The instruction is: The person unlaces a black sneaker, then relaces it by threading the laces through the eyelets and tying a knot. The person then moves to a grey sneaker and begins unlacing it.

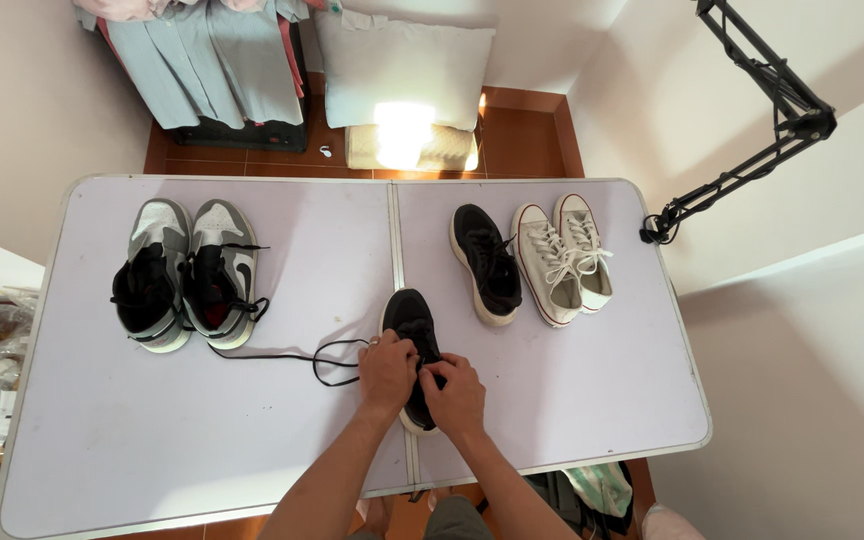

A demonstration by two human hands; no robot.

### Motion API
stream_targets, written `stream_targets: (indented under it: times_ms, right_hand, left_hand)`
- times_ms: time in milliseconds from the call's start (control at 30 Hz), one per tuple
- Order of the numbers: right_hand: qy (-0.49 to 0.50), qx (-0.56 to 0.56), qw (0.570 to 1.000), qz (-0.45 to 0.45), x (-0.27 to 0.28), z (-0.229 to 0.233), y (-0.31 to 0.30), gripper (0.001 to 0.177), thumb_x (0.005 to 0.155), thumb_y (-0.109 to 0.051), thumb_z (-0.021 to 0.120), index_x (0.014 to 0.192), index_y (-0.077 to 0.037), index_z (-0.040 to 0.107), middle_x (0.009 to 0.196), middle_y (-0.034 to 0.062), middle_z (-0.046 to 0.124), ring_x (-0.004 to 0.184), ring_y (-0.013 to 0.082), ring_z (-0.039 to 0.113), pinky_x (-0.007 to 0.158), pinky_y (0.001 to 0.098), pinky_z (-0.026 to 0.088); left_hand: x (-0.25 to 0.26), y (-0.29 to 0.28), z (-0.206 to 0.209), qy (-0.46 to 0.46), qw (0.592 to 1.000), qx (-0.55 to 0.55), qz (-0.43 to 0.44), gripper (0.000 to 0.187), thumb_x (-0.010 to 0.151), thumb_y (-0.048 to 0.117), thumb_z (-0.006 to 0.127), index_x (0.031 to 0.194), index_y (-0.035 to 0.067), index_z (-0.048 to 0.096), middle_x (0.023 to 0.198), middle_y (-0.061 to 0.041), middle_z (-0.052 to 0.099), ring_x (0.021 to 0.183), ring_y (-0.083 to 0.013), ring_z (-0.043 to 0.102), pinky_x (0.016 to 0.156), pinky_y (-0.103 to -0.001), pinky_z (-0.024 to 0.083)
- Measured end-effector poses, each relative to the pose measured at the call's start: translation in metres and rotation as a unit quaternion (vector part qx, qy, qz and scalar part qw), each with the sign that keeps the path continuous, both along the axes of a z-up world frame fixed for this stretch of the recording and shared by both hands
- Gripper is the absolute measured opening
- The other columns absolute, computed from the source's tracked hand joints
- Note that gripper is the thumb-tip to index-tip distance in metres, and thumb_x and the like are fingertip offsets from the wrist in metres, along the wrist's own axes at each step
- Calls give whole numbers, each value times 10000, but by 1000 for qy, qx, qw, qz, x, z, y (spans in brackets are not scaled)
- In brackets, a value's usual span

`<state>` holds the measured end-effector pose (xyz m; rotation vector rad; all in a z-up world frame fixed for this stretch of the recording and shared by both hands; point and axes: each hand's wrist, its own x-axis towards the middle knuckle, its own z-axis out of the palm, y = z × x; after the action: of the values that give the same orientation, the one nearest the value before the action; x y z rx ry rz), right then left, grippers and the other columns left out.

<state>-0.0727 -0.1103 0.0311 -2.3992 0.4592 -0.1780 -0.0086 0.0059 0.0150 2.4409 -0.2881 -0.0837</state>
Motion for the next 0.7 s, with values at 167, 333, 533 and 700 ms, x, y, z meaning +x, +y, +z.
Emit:
stream_targets:
  times_ms: [167, 333, 533, 700]
  right_hand:
    - [97, -57, 994, -4, 12, 4, -7, 219, 933, -232, 619, 1079, -163, 767, 1078, 81, 704, 994, 295, 670, 873, 439, 525]
    - [78, -63, 995, 0, 26, -4, -10, 300, 861, -197, 684, 1138, -97, 743, 1059, 165, 651, 976, 347, 644, 861, 440, 528]
    - [91, -42, 995, -19, 21, -3, -9, 212, 851, -270, 736, 1012, -142, 788, 1077, 96, 660, 1008, 292, 648, 876, 405, 539]
    - [148, -44, 988, 1, 25, 10, -7, 193, 883, -278, 724, 1012, -135, 732, 1117, 51, 611, 1061, 259, 603, 869, 409, 529]
  left_hand:
    - [-4, -6, -5, 13, 999, -29, 20, 64, 836, 176, 709, 831, 133, 756, 973, -57, 617, 1008, -304, 586, 885, -490, 412]
    - [-13, -17, -8, 24, 997, -35, 67, 69, 867, 161, 679, 888, 132, 738, 1027, -58, 596, 1072, -295, 560, 914, -494, 393]
    - [-17, -17, -4, 80, 990, -53, 103, 63, 873, 185, 694, 889, 147, 740, 1037, -55, 583, 1092, -284, 549, 944, -485, 390]
    - [-14, -11, 3, 84, 990, -61, 92, 54, 859, 198, 727, 885, 155, 747, 1015, -47, 599, 1063, -283, 563, 935, -488, 392]
